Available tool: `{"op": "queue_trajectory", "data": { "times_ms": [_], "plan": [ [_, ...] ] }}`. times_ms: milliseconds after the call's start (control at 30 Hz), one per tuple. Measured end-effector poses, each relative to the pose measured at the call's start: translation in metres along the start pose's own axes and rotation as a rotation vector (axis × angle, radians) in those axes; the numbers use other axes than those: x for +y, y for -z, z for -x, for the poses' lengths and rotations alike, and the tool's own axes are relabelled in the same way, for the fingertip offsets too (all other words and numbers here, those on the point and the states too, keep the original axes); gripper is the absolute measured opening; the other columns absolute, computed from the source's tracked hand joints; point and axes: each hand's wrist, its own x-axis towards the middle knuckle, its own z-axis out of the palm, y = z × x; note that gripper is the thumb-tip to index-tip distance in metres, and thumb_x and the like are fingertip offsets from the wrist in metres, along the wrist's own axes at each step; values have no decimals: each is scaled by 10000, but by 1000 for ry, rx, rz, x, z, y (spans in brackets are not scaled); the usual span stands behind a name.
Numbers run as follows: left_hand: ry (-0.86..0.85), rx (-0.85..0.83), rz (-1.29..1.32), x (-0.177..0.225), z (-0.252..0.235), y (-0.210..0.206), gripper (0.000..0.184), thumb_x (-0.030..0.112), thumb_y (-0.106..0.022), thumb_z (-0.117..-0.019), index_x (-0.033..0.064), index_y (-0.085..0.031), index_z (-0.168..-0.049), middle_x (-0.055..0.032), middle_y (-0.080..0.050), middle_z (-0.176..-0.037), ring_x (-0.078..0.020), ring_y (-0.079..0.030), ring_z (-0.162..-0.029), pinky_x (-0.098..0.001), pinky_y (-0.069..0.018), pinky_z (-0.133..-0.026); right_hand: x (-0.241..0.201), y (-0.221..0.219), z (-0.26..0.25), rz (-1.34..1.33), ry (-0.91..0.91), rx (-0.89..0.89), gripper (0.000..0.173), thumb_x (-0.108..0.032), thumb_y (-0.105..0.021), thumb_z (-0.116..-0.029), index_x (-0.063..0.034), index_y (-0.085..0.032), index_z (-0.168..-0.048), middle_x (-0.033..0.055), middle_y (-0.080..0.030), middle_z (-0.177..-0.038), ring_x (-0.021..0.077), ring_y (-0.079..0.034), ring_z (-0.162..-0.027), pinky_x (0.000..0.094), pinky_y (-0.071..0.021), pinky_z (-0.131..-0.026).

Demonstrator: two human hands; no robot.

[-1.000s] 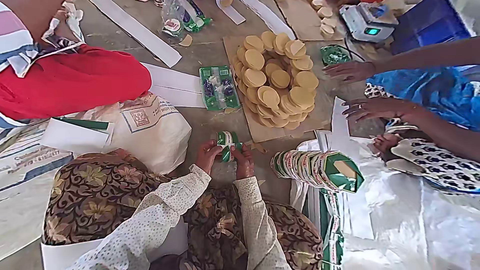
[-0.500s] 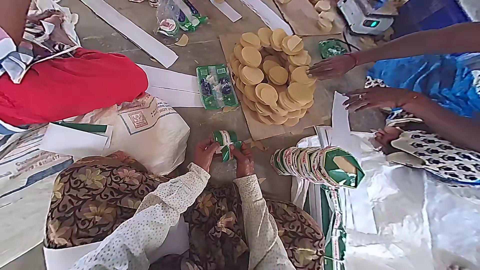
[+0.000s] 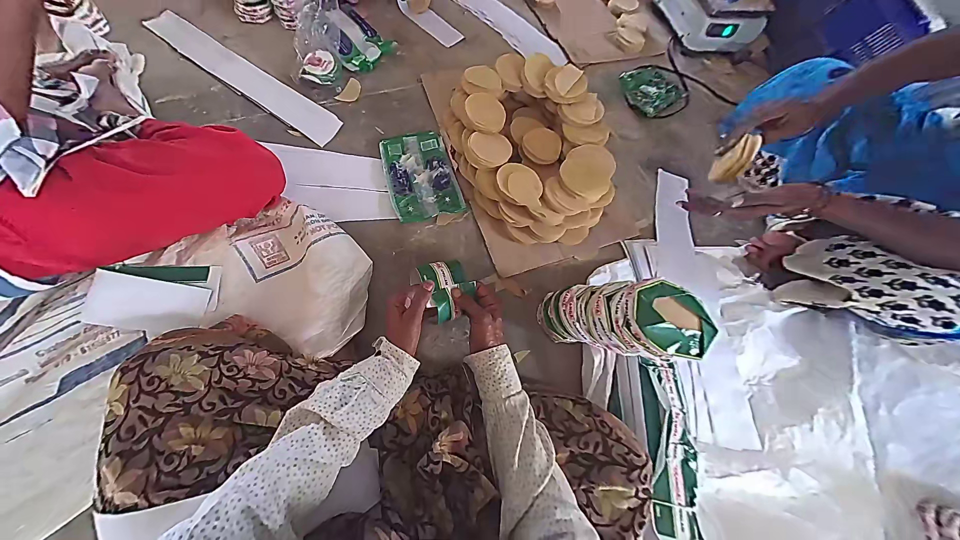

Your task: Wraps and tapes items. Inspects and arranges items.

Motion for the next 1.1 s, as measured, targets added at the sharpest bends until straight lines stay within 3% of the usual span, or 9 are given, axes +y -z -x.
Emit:
{"op": "queue_trajectory", "data": {
  "times_ms": [67, 133, 167, 367, 600, 700, 833, 1000, 1100],
  "plan": [
    [17, -49, -109, 4, -3, 1, 156, 147, -664, -957, -8, -681, -944, 11, -691, -827, -24, -668, -779, -238, -573, -759, 1, 1, 0, 1, -2, -4, 53, -16, -653, -898, 6, -654, -946, 24, -690, -785, 71, -657, -717, 244, -564, -691],
    [40, -111, -190, 4, -8, 3, 338, 120, -754, -887, -76, -647, -1140, -90, -721, -1005, -78, -706, -896, -264, -597, -845, 1, 1, -1, -5, 0, -4, 48, -17, -652, -900, 4, -653, -944, 23, -690, -784, 69, -656, -716, 239, -562, -689],
    [41, -129, -218, 4, -10, 3, 362, 93, -761, -879, -87, -633, -1165, -109, -715, -1032, -87, -703, -913, -264, -591, -855, 0, 2, -1, -7, 1, -3, 47, -17, -652, -903, 5, -655, -943, 22, -692, -784, 67, -656, -715, 239, -562, -686],
    [-7, -85, -183, 0, -11, 2, 114, 22, -639, -957, -74, -672, -1009, -53, -710, -876, -34, -685, -808, -224, -577, -798, 1, -1, -1, -25, -19, -19, 77, 3, -650, -906, 36, -660, -975, 55, -711, -802, 95, -685, -723, 268, -590, -698],
    [-76, -27, -208, -6, -12, 3, 171, 76, -595, -1003, -63, -694, -997, -33, -710, -847, 0, -674, -803, -198, -563, -796, 2, -2, -1, -57, -20, -38, 58, 30, -673, -881, 28, -663, -939, 54, -716, -794, 100, -691, -734, 269, -595, -724],
    [-77, -12, -171, -4, -10, 0, 123, 111, -654, -956, -9, -655, -930, 31, -663, -801, 5, -642, -768, -194, -547, -761, 2, -1, -1, -65, -27, -35, 57, 30, -670, -887, 29, -668, -944, 51, -718, -798, 98, -693, -737, 270, -597, -727],
    [-55, -97, -152, -7, -12, 4, 206, 13, -736, -874, -68, -681, -1055, -65, -746, -918, -66, -721, -848, -247, -609, -818, 3, 0, -2, -80, -33, -31, 67, 44, -672, -875, 21, -652, -934, 53, -707, -794, 97, -680, -729, 264, -587, -719],
    [-74, -63, -142, -7, -10, 2, 100, -16, -650, -933, -70, -689, -1007, -46, -736, -881, -38, -708, -813, -222, -598, -798, 3, 0, -2, -98, -29, -46, 211, 82, -675, -849, 65, -655, -1058, 79, -728, -883, 109, -702, -798, 278, -604, -777],
    [-90, -9, -112, -8, -10, 0, 113, 15, -598, -979, -48, -689, -956, 4, -722, -816, -6, -691, -778, -207, -583, -783, 4, 0, -2, -126, -43, -49, 164, 82, -673, -847, 53, -674, -1009, 75, -731, -851, 114, -705, -780, 286, -605, -764]
  ]
}}
